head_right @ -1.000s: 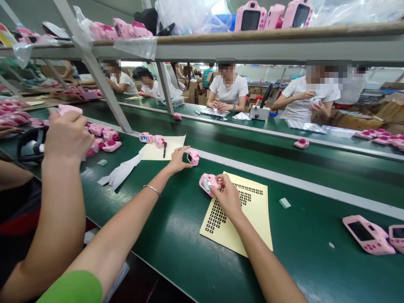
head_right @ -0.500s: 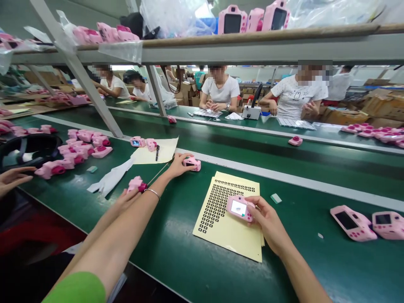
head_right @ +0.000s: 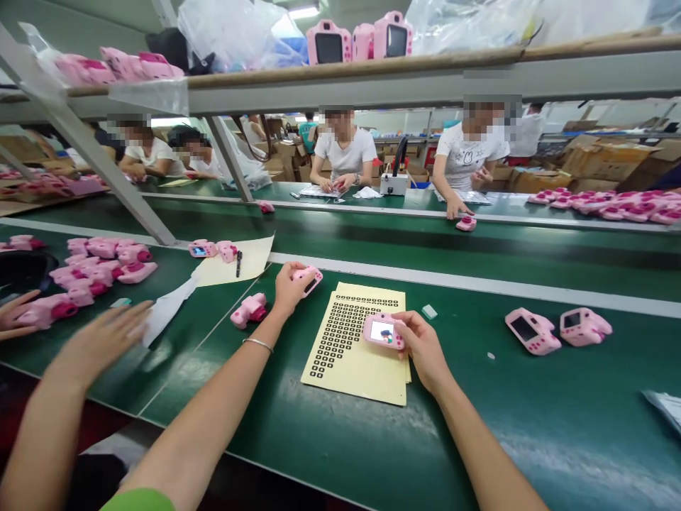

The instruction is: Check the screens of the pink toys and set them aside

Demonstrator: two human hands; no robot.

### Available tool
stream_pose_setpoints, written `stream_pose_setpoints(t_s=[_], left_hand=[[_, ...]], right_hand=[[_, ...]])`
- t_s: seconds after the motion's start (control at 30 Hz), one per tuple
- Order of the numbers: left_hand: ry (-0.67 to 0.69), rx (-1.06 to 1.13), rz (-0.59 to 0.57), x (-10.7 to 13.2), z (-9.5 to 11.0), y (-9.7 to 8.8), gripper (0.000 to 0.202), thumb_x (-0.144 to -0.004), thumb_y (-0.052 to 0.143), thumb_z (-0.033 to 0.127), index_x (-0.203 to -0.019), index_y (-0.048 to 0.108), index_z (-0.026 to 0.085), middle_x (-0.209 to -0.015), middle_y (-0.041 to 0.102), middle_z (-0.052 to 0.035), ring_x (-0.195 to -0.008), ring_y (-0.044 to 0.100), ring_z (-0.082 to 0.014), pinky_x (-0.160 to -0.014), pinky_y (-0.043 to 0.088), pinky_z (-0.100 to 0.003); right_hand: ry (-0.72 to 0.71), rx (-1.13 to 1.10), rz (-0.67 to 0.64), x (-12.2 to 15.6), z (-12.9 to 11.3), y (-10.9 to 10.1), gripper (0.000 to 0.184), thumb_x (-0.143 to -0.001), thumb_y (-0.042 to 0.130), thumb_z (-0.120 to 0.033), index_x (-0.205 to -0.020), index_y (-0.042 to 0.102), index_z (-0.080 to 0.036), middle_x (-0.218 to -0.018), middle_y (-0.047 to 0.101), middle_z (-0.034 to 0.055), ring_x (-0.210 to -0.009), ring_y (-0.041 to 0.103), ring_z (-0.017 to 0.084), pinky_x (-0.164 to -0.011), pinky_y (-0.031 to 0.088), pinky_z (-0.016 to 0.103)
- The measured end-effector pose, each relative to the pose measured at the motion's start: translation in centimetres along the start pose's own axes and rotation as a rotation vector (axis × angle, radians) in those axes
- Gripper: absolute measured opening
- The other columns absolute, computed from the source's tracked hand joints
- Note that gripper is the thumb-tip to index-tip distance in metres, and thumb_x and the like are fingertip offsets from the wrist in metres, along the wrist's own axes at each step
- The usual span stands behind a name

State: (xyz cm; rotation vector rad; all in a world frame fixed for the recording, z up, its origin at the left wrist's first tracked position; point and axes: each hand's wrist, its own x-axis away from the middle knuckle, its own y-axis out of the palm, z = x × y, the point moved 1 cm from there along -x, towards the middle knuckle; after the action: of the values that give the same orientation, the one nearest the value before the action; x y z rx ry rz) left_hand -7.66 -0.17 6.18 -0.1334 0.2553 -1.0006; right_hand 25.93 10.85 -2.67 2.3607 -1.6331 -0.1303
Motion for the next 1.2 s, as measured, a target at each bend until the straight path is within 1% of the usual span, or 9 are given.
stream_pose_setpoints(t_s=[0.07, 0.1, 0.13, 0.2, 0.37, 0.53, 0.73, 0.83, 1.2], left_hand=[[-0.02, 0.038, 0.002, -1.8, 0.1, 6.3, 0.041, -0.079, 0.064, 0.05, -0.091, 0.059, 0.011, -0.088, 0.064, -0.004, -0.086, 0.061, -0.0121, -0.08, 0.052, -0.029], [-0.033, 0.056, 0.009, -2.2, -0.1, 8.8, 0.038, -0.076, 0.068, 0.045, -0.089, 0.057, 0.011, -0.085, 0.063, -0.0028, -0.079, 0.059, -0.0099, -0.074, 0.051, -0.025], [-0.051, 0.076, 0.014, -2.2, -0.4, 10.6, 0.038, -0.069, 0.074, 0.042, -0.084, 0.056, 0.012, -0.079, 0.061, -0.0006, -0.073, 0.058, -0.0087, -0.068, 0.049, -0.022], [-0.103, 0.121, -0.029, -1.2, -1.0, 12.5, 0.04, -0.06, 0.078, 0.038, -0.078, 0.053, 0.014, -0.072, 0.059, 0.0014, -0.066, 0.057, -0.0087, -0.06, 0.046, -0.019], [-0.253, 0.216, -0.237, 2.6, -1.3, 12.1, 0.039, -0.055, 0.079, 0.034, -0.073, 0.051, 0.015, -0.067, 0.061, 0.0004, -0.059, 0.061, -0.0126, -0.052, 0.047, -0.022], [-0.374, 0.31, -0.393, 3.1, -1.8, 12.3, 0.037, -0.053, 0.079, 0.029, -0.073, 0.051, 0.015, -0.066, 0.06, 0.0015, -0.055, 0.06, -0.013, -0.048, 0.048, -0.023], [-0.405, 0.32, -0.427, 3.1, -2.8, 12.4, 0.037, -0.052, 0.078, 0.028, -0.072, 0.05, 0.014, -0.066, 0.059, 0.0011, -0.055, 0.059, -0.0117, -0.047, 0.046, -0.021], [-0.404, 0.316, -0.434, 3.1, -2.7, 12.3, 0.037, -0.051, 0.079, 0.027, -0.072, 0.051, 0.014, -0.068, 0.06, 0.0006, -0.055, 0.059, -0.0117, -0.048, 0.046, -0.022], [-0.411, 0.297, -0.444, 3.2, -2.5, 12.3, 0.037, -0.051, 0.08, 0.027, -0.07, 0.051, 0.014, -0.065, 0.06, 0.0006, -0.055, 0.059, -0.0111, -0.048, 0.043, -0.02]], right_hand=[[-0.012, -0.023, -0.011, 0.2, -0.4, 0.1, 0.042, -0.074, 0.074, -0.05, -0.099, 0.06, -0.018, -0.083, 0.06, 0.0016, -0.061, 0.047, 0.007, -0.042, 0.037, 0.015], [-0.014, -0.032, -0.018, 0.3, -0.5, 0.1, 0.042, -0.074, 0.074, -0.049, -0.099, 0.061, -0.018, -0.081, 0.06, 0.0015, -0.061, 0.048, 0.008, -0.042, 0.037, 0.016], [-0.015, -0.039, -0.025, 0.4, -0.7, 0.2, 0.042, -0.074, 0.074, -0.049, -0.099, 0.061, -0.018, -0.081, 0.06, 0.0015, -0.061, 0.049, 0.008, -0.042, 0.038, 0.016], [-0.021, -0.046, -0.042, 0.6, -1.0, 0.3, 0.042, -0.072, 0.075, -0.048, -0.098, 0.062, -0.018, -0.081, 0.061, 0.0016, -0.06, 0.05, 0.008, -0.041, 0.038, 0.016], [-0.021, -0.075, -0.069, 0.8, -1.3, 0.7, 0.04, -0.071, 0.076, -0.047, -0.095, 0.063, -0.017, -0.085, 0.063, 0.003, -0.059, 0.05, 0.008, -0.04, 0.039, 0.017], [-0.028, -0.058, -0.099, 0.9, -1.1, 0.8, 0.039, -0.072, 0.075, -0.046, -0.095, 0.063, -0.017, -0.085, 0.063, 0.0033, -0.058, 0.05, 0.008, -0.039, 0.039, 0.017], [0.001, -0.034, -0.098, 1.1, -0.9, 1.0, 0.039, -0.073, 0.075, -0.046, -0.095, 0.064, -0.017, -0.085, 0.064, 0.0036, -0.057, 0.05, 0.008, -0.039, 0.039, 0.017], [0.01, -0.027, -0.091, 1.2, -0.9, 1.1, 0.041, -0.071, 0.076, -0.047, -0.095, 0.064, -0.017, -0.081, 0.063, 0.003, -0.055, 0.049, 0.008, -0.039, 0.039, 0.018], [0.026, -0.009, -0.091, 1.3, -0.9, 1.3, 0.04, -0.07, 0.077, -0.047, -0.094, 0.065, -0.017, -0.085, 0.065, 0.0038, -0.058, 0.051, 0.009, -0.039, 0.039, 0.018]])
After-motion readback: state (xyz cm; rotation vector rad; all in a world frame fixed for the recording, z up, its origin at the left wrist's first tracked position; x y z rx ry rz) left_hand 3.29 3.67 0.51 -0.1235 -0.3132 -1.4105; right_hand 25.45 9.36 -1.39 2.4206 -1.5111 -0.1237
